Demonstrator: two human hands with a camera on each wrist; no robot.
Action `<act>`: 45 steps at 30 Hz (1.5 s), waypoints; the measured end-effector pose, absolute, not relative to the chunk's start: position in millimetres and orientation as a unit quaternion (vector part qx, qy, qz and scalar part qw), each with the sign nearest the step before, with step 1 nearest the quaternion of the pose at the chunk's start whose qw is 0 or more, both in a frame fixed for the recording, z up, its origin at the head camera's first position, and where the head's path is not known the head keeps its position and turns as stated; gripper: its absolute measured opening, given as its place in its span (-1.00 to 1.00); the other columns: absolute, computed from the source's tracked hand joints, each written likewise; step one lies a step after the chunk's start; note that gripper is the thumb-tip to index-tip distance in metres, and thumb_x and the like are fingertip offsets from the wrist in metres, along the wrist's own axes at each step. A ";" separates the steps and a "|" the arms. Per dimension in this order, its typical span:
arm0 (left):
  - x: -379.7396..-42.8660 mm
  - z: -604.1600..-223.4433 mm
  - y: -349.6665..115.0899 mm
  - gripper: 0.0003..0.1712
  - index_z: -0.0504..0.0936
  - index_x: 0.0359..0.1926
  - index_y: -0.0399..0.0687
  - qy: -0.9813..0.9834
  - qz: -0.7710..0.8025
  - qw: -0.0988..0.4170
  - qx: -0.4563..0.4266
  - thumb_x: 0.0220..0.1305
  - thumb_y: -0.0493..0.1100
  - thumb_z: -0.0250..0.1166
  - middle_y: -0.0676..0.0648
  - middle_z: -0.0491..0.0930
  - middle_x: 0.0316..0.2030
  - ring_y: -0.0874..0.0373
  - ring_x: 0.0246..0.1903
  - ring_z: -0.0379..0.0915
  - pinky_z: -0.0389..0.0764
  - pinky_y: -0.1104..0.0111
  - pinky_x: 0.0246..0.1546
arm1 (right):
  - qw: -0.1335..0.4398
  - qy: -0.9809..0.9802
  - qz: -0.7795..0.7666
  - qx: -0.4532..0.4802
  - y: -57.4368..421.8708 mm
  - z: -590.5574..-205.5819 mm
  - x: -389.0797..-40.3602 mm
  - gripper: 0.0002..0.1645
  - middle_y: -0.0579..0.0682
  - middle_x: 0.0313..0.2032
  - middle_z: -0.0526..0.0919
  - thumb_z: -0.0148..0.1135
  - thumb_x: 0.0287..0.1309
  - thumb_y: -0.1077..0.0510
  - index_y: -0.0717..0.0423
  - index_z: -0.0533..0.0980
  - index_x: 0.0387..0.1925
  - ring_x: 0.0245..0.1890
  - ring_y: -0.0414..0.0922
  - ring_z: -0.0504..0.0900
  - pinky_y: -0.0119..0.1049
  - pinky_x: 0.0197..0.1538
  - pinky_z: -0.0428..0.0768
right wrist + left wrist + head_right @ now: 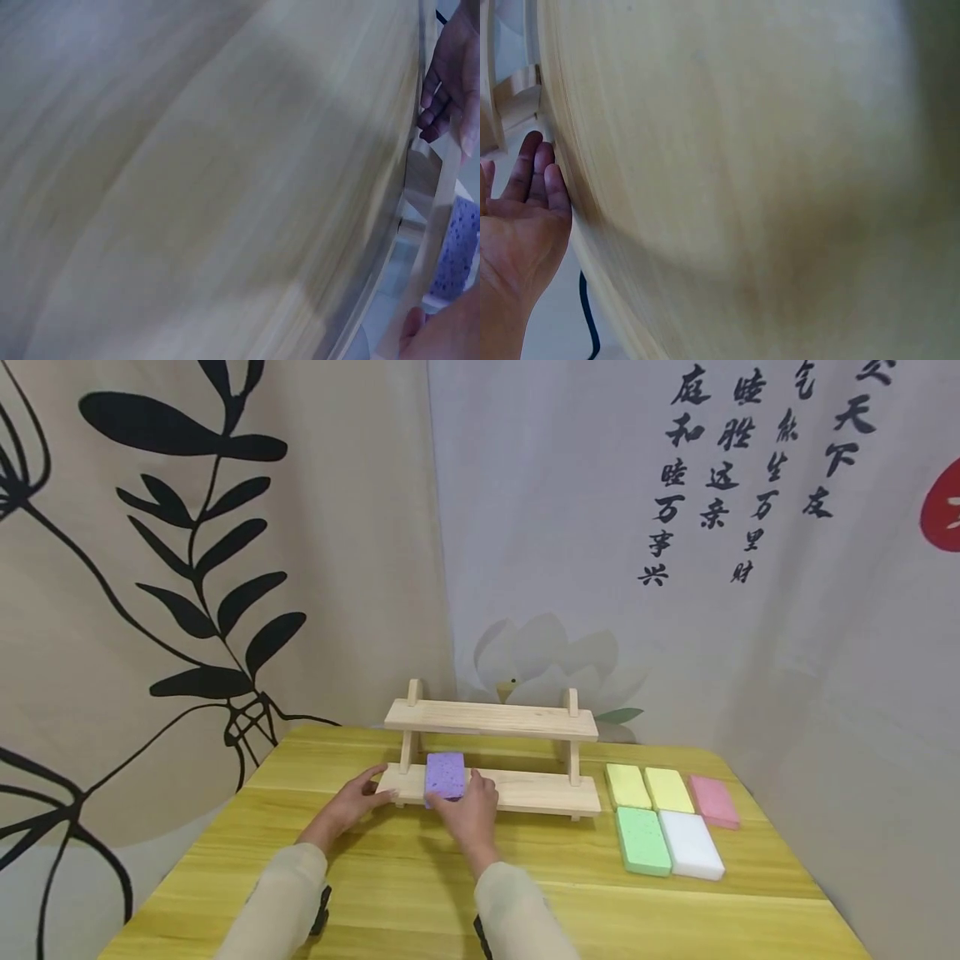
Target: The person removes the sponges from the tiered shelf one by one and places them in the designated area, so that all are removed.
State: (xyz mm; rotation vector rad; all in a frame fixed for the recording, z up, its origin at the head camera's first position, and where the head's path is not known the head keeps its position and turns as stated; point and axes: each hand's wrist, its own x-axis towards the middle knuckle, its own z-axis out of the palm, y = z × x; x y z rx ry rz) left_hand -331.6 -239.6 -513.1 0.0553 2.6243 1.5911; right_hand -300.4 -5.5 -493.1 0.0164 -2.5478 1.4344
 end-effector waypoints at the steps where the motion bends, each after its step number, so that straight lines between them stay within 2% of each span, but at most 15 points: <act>1: -331.2 -513.0 -238.7 -0.11 0.16 0.53 0.02 0.854 0.519 0.036 0.017 0.31 0.11 0.35 -0.39 0.37 0.25 -0.26 0.23 0.31 0.37 -0.12 0.18 | 0.111 -0.867 0.485 0.003 -6.4 -493.9 -300.6 0.17 0.28 0.11 0.41 0.56 -0.09 -0.21 0.39 0.25 0.36 0.11 0.17 0.39 0.06 0.13 0.47; 12: -330.2 -510.7 -231.1 -0.11 0.17 0.52 0.05 0.858 0.513 0.034 0.010 0.30 0.13 0.34 -0.39 0.37 0.26 -0.26 0.23 0.33 0.37 -0.12 0.18 | 0.149 -0.875 0.461 -0.012 -12.8 -497.0 -300.0 0.18 0.28 0.07 0.42 0.65 -0.26 -0.17 0.40 0.34 0.29 0.08 0.17 0.35 0.09 0.13 0.41; 20: -333.0 -515.0 -229.1 -0.11 0.18 0.52 0.03 0.854 0.520 0.031 0.008 0.29 0.12 0.36 -0.37 0.40 0.23 -0.22 0.19 0.36 0.40 -0.09 0.16 | 0.160 -0.879 0.450 -0.011 -11.2 -496.6 -298.0 0.08 0.21 -0.01 0.45 0.66 -0.25 -0.09 0.38 0.38 0.24 -0.01 0.10 0.36 0.03 0.06 0.41; 32: -331.5 -512.7 -232.2 -0.13 0.20 0.51 -0.04 0.859 0.511 0.021 0.015 0.30 0.08 0.37 -0.35 0.47 0.15 -0.17 0.10 0.44 0.43 -0.07 0.11 | 0.149 -0.872 0.467 0.000 -4.5 -496.1 -301.5 0.00 0.26 -0.02 0.47 0.64 -0.22 0.02 0.41 0.40 0.22 -0.02 0.16 0.41 0.07 0.05 0.45; 45: -328.7 -509.1 -235.8 -0.10 0.17 0.51 -0.06 0.858 0.512 0.024 0.017 0.30 0.12 0.35 -0.30 0.49 0.08 -0.10 0.01 0.47 0.45 -0.04 0.06 | 0.124 -0.863 0.490 0.012 25.2 -492.6 -295.7 0.00 0.21 0.05 0.44 0.61 -0.17 -0.03 0.32 0.39 0.27 0.04 0.12 0.39 0.06 0.10 0.44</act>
